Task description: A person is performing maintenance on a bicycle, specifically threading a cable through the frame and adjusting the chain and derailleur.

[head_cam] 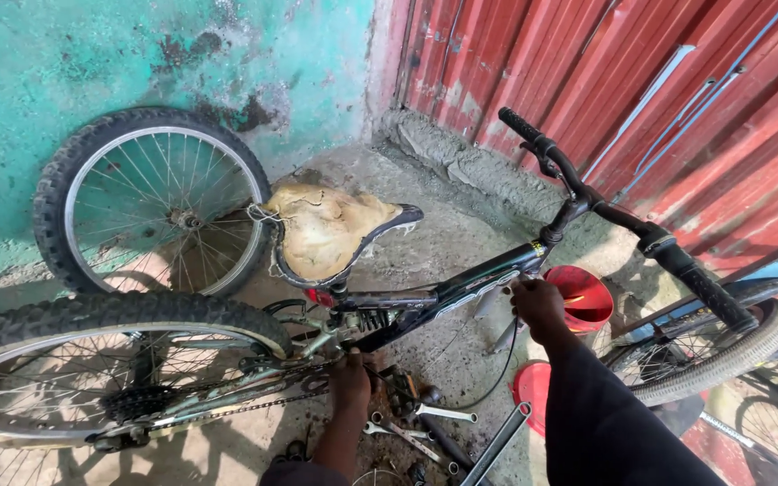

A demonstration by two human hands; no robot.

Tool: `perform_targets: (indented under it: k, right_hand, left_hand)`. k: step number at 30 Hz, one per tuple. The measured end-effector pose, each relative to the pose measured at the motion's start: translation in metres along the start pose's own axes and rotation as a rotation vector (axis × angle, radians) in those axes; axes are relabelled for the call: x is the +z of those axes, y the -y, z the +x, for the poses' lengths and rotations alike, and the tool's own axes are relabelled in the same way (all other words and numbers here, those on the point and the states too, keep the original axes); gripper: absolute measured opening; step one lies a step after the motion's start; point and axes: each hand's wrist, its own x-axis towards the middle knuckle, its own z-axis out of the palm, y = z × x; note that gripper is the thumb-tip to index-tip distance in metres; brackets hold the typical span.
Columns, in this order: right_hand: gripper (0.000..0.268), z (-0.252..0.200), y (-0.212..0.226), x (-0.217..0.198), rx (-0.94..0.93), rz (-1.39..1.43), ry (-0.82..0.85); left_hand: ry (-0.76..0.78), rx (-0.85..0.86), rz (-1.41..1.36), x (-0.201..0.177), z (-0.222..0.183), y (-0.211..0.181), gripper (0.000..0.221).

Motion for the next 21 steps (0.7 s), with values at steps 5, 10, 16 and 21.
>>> perform_targets:
  k: [5,10,16,21]
  right_hand:
    - [0.031,-0.015,0.042,-0.009,-0.125,0.018,-0.254]
    - [0.026,-0.004,0.053,-0.026,-0.241,0.545,-0.334]
    - [0.027,0.007,0.044,-0.04,-0.034,0.83,-0.423]
    - [0.026,0.011,0.03,-0.043,0.03,0.639,-0.468]
  left_hand:
    - [-0.04,-0.055,-0.392,-0.003,0.018,0.021,0.035]
    - [-0.024,-0.097,-0.518,-0.005,-0.001,0.004,0.026]
    - [-0.023,-0.123,-0.621,-0.01,0.021,0.012,0.049]
    - [0.027,0.055,-0.517,-0.004,0.001,0.008,0.043]
